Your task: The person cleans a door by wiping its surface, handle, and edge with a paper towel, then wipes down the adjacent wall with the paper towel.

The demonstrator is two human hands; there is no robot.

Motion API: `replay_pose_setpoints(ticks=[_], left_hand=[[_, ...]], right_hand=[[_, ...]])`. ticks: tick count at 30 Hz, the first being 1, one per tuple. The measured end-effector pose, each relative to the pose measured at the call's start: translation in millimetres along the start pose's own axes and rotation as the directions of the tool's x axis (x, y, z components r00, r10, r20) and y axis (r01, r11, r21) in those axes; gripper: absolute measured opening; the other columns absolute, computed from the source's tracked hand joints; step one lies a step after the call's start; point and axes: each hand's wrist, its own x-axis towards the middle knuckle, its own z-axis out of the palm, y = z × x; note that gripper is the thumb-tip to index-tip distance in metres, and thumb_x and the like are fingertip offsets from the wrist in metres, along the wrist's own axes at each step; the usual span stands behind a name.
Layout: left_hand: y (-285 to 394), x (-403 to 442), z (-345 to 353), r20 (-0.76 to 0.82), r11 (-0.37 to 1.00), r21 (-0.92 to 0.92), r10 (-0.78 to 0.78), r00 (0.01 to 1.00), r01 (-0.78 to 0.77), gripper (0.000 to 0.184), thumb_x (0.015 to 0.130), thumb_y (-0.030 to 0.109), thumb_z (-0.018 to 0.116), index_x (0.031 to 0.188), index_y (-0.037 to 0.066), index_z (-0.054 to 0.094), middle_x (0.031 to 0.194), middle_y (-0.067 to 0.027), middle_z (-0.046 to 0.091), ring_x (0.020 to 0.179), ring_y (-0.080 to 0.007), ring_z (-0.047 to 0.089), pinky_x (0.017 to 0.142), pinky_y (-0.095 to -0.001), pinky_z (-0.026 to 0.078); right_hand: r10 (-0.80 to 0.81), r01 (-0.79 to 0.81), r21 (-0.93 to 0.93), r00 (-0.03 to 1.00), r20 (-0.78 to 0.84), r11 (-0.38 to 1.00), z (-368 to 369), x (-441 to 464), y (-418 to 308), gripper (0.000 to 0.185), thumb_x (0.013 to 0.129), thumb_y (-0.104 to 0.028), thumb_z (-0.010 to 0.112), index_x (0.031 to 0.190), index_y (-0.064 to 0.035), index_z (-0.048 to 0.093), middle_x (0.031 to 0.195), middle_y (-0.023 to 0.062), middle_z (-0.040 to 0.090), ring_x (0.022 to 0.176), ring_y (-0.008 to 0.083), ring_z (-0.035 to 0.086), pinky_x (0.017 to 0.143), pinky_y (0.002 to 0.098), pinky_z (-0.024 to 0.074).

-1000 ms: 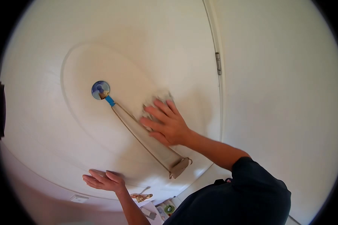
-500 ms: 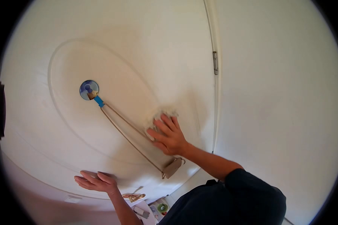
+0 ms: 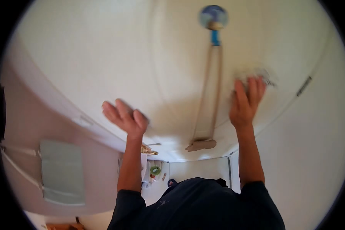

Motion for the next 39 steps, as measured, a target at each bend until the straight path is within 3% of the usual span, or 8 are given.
replay_pose_setpoints(ticks=[6, 13, 20, 24, 29, 31, 34, 39], left_hand=[[-4.5, -4.0, -1.1, 0.021, 0.999, 0.041, -0.023, 1.000, 0.022, 0.062, 0.103, 0.035, 0.046, 0.147, -0.008, 0.053, 0.164, -0.0381, 0.032, 0.155, -0.0534, 0.026, 0.127, -0.0630, 0.015], [-3.6, -4.6, -1.0, 0.053, 1.000, 0.009, -0.002, 0.999, 0.001, 0.065, 0.109, 0.037, 0.047, 0.157, -0.007, 0.043, 0.170, -0.0346, 0.020, 0.159, -0.0488, 0.019, 0.127, -0.0624, 0.014], [-5.3, -1.3, -1.5, 0.058, 0.997, -0.028, 0.072, 0.996, -0.070, 0.064, 0.108, 0.030, 0.047, 0.160, -0.007, 0.039, 0.174, -0.0285, 0.015, 0.162, -0.0429, 0.013, 0.128, -0.0583, 0.012], [0.1, 3.0, -2.0, 0.079, 0.995, -0.040, 0.099, 0.992, -0.096, 0.062, 0.110, 0.028, 0.047, 0.161, -0.006, 0.036, 0.175, -0.0265, 0.014, 0.162, -0.0413, 0.012, 0.127, -0.0592, 0.015], [-2.2, -0.6, -0.9, 0.102, 0.992, -0.077, 0.104, 0.989, -0.096, 0.063, 0.109, 0.023, 0.047, 0.162, -0.007, 0.032, 0.176, -0.0252, 0.006, 0.163, -0.0392, 0.006, 0.129, -0.0560, 0.014], [-4.1, -3.5, -3.3, 0.142, 0.993, -0.101, 0.077, 0.987, -0.063, 0.065, 0.110, 0.023, 0.048, 0.164, -0.007, 0.028, 0.176, -0.0236, -0.002, 0.164, -0.0376, 0.001, 0.130, -0.0520, 0.013], [-6.5, -7.7, 1.3, 0.109, 0.992, -0.110, 0.082, 0.991, -0.070, 0.064, 0.110, 0.023, 0.047, 0.164, -0.007, 0.028, 0.176, -0.0240, 0.002, 0.164, -0.0382, 0.004, 0.131, -0.0498, 0.013], [-8.3, -2.9, -1.2, 0.097, 0.993, -0.068, 0.105, 0.990, -0.099, 0.064, 0.107, 0.020, 0.044, 0.163, -0.009, 0.030, 0.175, -0.0274, 0.006, 0.163, -0.0410, 0.006, 0.131, -0.0508, 0.014]], right_hand=[[-0.016, 0.015, 0.005, 0.995, 0.101, 1.000, -9.4, -50.7, 16.1, 0.043, 0.102, 0.006, 0.056, 0.143, -0.0020, 0.062, 0.165, 0.0232, 0.041, 0.154, 0.0527, 0.030, 0.126, 0.0627, 0.0246], [-0.130, 0.135, 0.046, 0.987, -0.095, 0.990, -3.1, 90.0, 19.6, 0.041, 0.095, 0.000, 0.064, 0.133, -0.0113, 0.074, 0.155, 0.0174, 0.056, 0.148, 0.0417, 0.043, 0.124, 0.0541, 0.0246], [-0.024, 0.016, 0.061, 0.990, 0.136, 0.998, -6.5, -99.7, -7.9, 0.037, 0.092, -0.006, 0.070, 0.125, -0.0209, 0.078, 0.150, 0.0102, 0.060, 0.142, 0.0368, 0.050, 0.117, 0.0555, 0.0345], [-0.001, -0.017, 0.073, 0.969, 0.248, 0.997, -17.4, -114.7, -8.8, 0.038, 0.091, -0.006, 0.070, 0.122, -0.0244, 0.079, 0.145, 0.0066, 0.064, 0.137, 0.0348, 0.053, 0.111, 0.0533, 0.0395], [-0.112, 0.109, 0.036, 0.987, 0.118, 0.993, -10.5, -21.7, 3.5, 0.040, 0.091, -0.003, 0.066, 0.121, -0.0255, 0.079, 0.136, 0.0049, 0.068, 0.135, 0.0328, 0.053, 0.114, 0.0496, 0.0349], [-0.133, 0.130, 0.042, 0.987, 0.093, 0.991, -4.0, -8.2, 6.8, 0.037, 0.093, -0.007, 0.069, 0.129, -0.0155, 0.077, 0.156, 0.0153, 0.054, 0.150, 0.0409, 0.042, 0.126, 0.0568, 0.0188], [0.014, -0.013, 0.064, 1.000, -0.011, 0.998, 10.1, -39.4, -10.1, 0.037, 0.091, -0.003, 0.066, 0.118, -0.0246, 0.080, 0.138, 0.0070, 0.066, 0.135, 0.0343, 0.052, 0.116, 0.0488, 0.0321], [-0.038, 0.011, 0.090, 0.953, 0.301, 0.996, -6.5, -181.7, -22.3, 0.032, 0.087, -0.003, 0.068, 0.108, -0.0230, 0.082, 0.144, 0.0143, 0.059, 0.137, 0.0447, 0.047, 0.112, 0.0542, 0.0327]])
